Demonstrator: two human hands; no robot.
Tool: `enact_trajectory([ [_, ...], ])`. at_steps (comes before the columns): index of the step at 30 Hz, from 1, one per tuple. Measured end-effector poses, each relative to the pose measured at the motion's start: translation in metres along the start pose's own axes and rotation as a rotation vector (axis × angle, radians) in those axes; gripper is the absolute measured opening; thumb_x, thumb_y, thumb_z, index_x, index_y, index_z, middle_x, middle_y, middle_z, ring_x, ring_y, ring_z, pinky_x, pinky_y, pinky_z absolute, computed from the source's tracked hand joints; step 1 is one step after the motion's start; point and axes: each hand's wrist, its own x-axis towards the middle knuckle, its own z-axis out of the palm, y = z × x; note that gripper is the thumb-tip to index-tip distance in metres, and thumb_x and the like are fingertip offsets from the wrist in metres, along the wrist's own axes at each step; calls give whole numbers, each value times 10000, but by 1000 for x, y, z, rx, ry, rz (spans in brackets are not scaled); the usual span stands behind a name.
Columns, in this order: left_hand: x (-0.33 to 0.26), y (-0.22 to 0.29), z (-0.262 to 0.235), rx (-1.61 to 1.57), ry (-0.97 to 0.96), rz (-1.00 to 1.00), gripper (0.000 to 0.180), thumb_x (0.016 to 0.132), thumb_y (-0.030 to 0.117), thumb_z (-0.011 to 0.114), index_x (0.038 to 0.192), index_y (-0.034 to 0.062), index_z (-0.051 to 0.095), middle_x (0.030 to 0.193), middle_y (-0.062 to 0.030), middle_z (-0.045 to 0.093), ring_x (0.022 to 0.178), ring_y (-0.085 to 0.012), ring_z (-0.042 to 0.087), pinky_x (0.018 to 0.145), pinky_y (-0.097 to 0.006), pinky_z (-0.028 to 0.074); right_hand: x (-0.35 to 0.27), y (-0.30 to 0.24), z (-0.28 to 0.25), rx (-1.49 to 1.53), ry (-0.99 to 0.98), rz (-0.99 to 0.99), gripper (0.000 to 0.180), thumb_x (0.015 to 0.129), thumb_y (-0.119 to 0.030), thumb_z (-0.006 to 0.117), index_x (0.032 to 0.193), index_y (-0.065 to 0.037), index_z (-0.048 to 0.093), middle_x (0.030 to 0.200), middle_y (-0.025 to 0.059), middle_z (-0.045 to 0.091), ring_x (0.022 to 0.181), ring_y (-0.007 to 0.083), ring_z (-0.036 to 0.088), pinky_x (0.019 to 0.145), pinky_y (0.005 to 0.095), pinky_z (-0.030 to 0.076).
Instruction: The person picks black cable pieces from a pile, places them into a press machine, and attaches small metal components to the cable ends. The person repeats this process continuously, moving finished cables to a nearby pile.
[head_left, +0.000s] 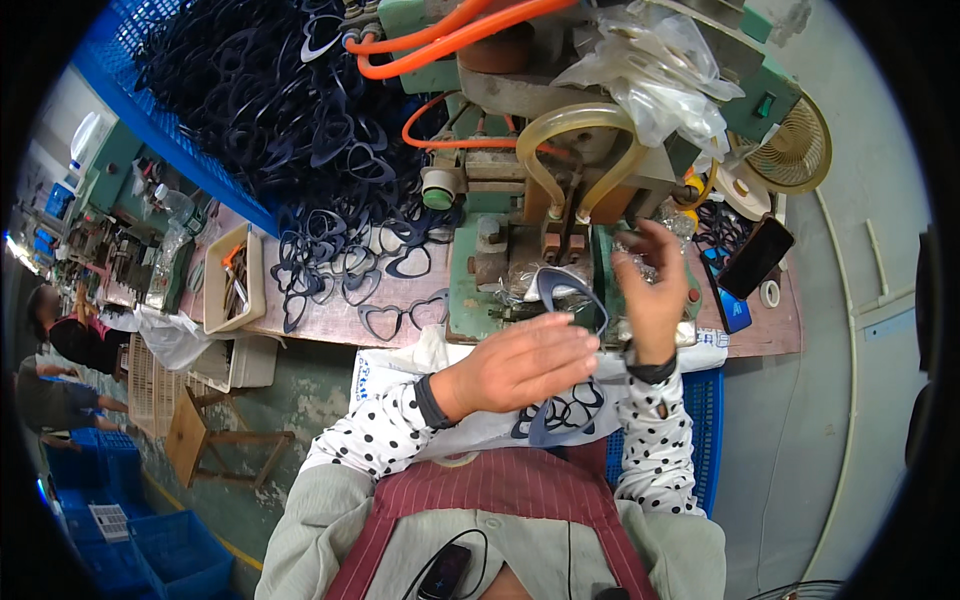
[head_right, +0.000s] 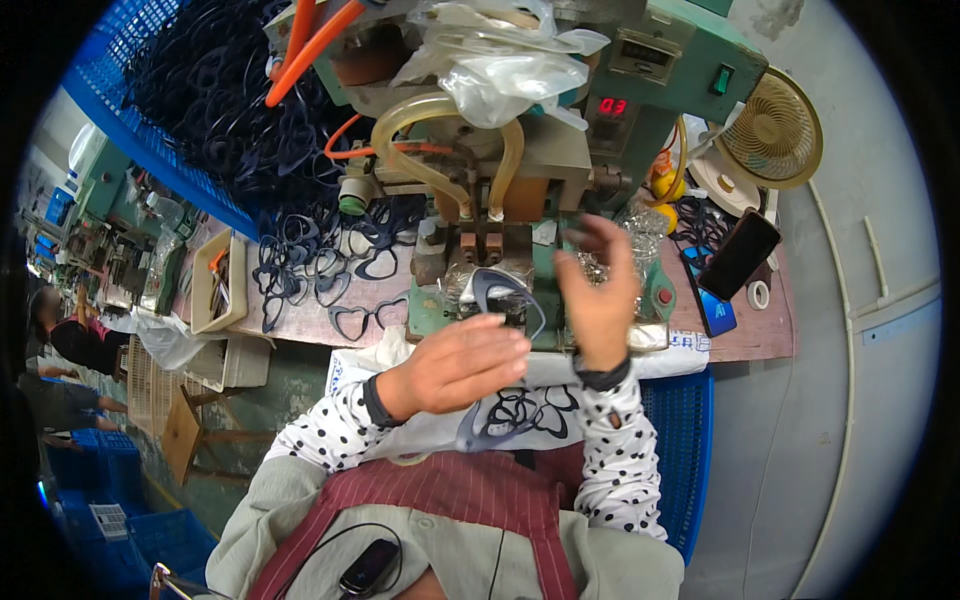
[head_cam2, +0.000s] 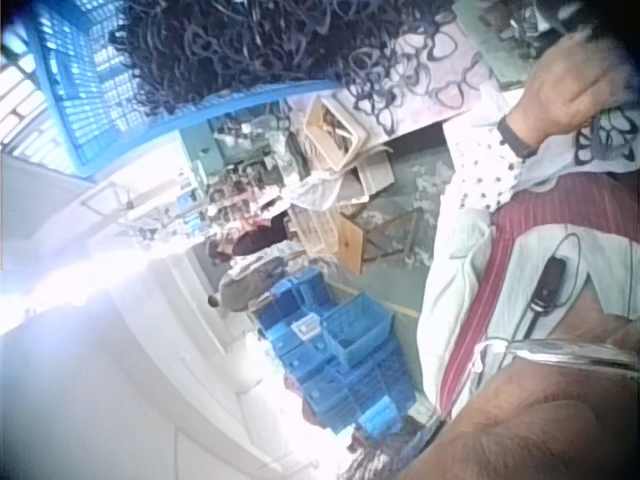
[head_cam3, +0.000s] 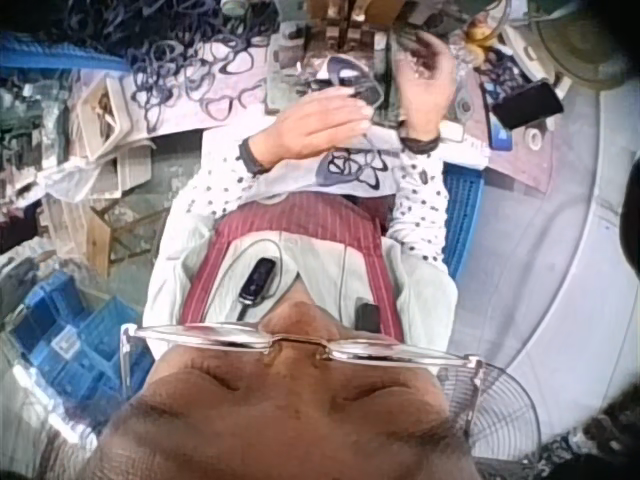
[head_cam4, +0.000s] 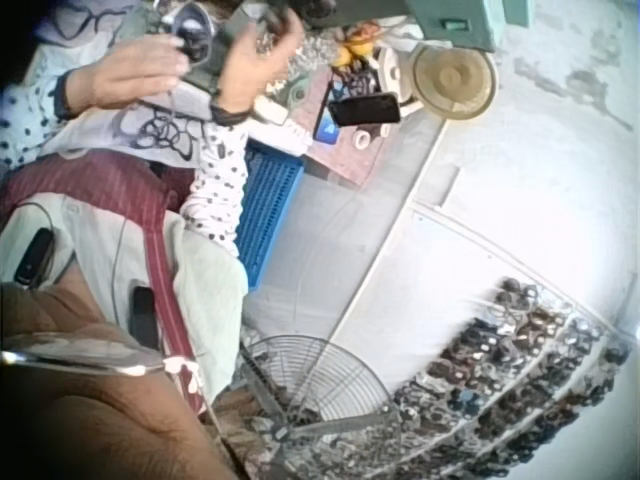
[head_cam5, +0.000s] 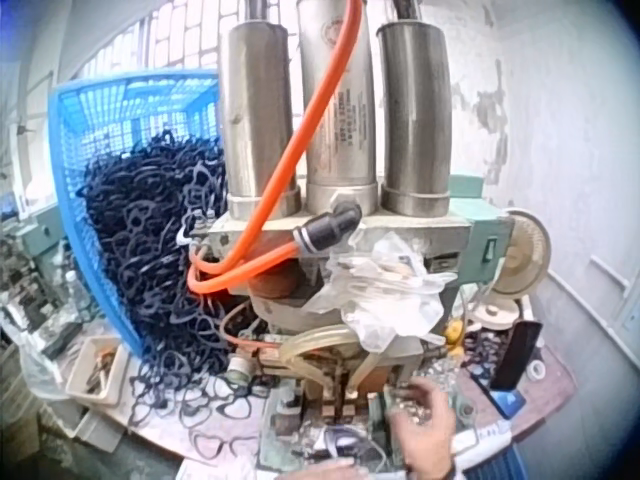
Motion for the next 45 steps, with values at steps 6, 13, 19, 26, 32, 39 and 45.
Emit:
enact_trajectory([
  [6, -2, -4, 0, -7, -6, -25, 287, 825, 30, 655, 1112, 9, 663, 1151, -135, 658, 990, -254, 665, 934, -442, 524, 3, 82, -70, -503, 122, 165, 319, 797, -61, 681, 1108, -20, 622, 914, 140, 659, 789, 241, 631, 705, 349, 501],
  [13, -6, -4, 3, 8, 9, -21, 304, 817, 20, 653, 1121, 6, 658, 1152, -139, 657, 986, -260, 660, 949, -447, 512, -22, 90, -66, -1004, -68, -76, 218, 787, -137, 720, 947, -17, 632, 885, 182, 617, 841, 405, 611, 702, 452, 486],
  [19, -10, 0, 0, 44, 6, -76, 316, 813, 54, 662, 1129, 57, 666, 1178, -129, 648, 986, -257, 655, 961, -460, 491, -11, 108, -63, -615, 19, 102, 118, 805, -128, 708, 869, -29, 702, 857, 148, 674, 779, 302, 648, 713, 367, 494],
  [26, -92, -13, -22, 506, 176, -578, 169, 741, 52, 722, 893, 65, 650, 909, -113, 618, 802, -288, 583, 680, -371, 462, -12, 118, -63, -411, 152, 151, 140, 868, -153, 689, 921, -24, 709, 814, 73, 674, 735, 131, 614, 684, 279, 483],
  [32, -159, -47, -51, 923, -139, -1508, 377, 820, 410, 684, 685, 61, 643, 731, -149, 632, 659, -345, 632, 571, -457, 479, -16, 116, -64, -426, 213, 111, 142, 853, -135, 707, 939, -23, 707, 807, 65, 668, 701, 118, 615, 657, 264, 487],
  [39, -172, -85, -34, 1016, 36, -1578, 379, 758, 409, 680, 703, 35, 671, 763, -182, 675, 750, -383, 658, 659, -471, 507, -16, 118, -62, -413, 254, 76, 125, 850, -100, 700, 952, -27, 698, 805, 58, 672, 705, 113, 626, 657, 265, 498],
  [45, -180, -92, -52, 4, 731, -1698, 276, 838, 270, 677, 690, 39, 650, 616, -37, 599, 503, -171, 527, 480, -309, 400, -15, 103, -52, -429, 242, -16, 149, 818, -54, 694, 967, -49, 703, 778, 42, 650, 654, 107, 571, 630, 261, 477],
])
